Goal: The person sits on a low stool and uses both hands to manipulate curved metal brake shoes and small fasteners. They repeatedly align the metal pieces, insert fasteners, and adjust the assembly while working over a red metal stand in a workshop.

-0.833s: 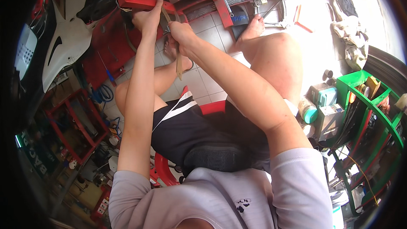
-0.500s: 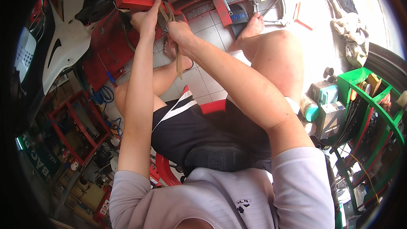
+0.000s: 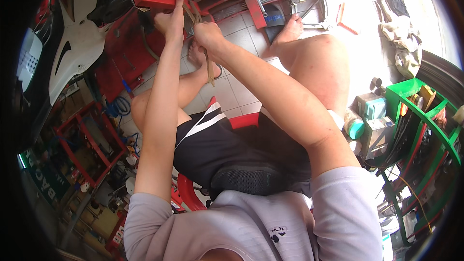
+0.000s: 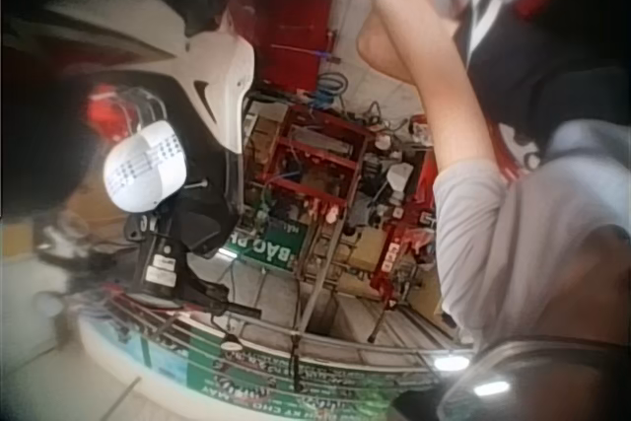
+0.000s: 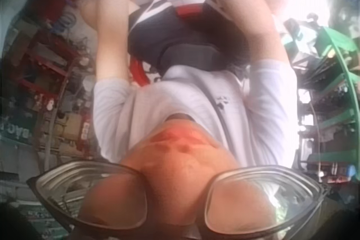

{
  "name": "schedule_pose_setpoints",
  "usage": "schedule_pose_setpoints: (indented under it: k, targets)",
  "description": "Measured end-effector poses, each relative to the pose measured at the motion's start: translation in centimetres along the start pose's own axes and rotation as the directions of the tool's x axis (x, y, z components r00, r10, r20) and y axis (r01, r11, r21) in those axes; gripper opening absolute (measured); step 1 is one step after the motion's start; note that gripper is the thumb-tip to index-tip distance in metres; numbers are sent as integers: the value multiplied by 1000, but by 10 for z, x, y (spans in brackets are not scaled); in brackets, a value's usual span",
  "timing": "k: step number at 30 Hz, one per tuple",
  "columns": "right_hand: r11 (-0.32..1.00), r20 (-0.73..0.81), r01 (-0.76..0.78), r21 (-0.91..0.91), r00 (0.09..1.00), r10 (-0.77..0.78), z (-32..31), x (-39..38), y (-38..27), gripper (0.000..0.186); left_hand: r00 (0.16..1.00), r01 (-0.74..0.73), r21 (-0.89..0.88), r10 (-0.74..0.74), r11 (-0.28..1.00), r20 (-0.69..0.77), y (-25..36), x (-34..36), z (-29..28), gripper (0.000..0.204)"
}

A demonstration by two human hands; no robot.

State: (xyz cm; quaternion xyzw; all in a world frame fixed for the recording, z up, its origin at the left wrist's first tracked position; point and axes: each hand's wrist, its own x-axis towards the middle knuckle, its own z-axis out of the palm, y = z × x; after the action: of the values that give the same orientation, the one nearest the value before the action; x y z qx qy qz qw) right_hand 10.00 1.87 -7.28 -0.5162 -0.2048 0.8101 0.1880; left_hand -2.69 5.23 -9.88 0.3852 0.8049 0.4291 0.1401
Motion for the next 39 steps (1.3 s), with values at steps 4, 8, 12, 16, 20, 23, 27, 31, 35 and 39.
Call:
schedule_pose_setpoints:
  k: [4,8,12,16,20,23,27,31,35,39]
  targets:
    - [999,-8,16,-35,1000,-16,0,2,2,18,997,33,-443,-57,896,-43,-9,-8,3,27]
    - [997,-4,46,-59,999,-46,3,-1,2,18,986,133,-608,-166,782,2,-25,-2,3,26]
    - [996,17,41,-74,999,-40,-1,2,4,19,944,325,-638,-278,698,176,-20,1,-3,22]
    - [988,62,36,-148,998,-27,-2,3,6,21,878,464,-641,-412,612,243,-17,1,-5,20]
    - [962,53,2,-273,999,13,-1,8,8,25,900,433,-584,-369,686,234,-19,4,-3,22]
    - [957,26,22,-288,1000,-15,-1,14,13,30,909,416,-535,-355,735,219,-18,3,0,25]
    - [919,-1,71,-388,997,-78,3,15,16,37,901,432,-467,-397,772,177,-34,9,5,23]
    - [905,-28,94,-415,993,-116,-3,30,24,45,915,394,-477,-385,786,123,-39,13,15,18]
    - [900,-87,115,-421,982,-167,-9,34,30,51,892,444,-492,-423,749,160,-29,9,19,17]
    - [836,-140,109,-538,966,-216,21,3,23,46,864,487,-488,-483,725,145,-50,17,21,22]
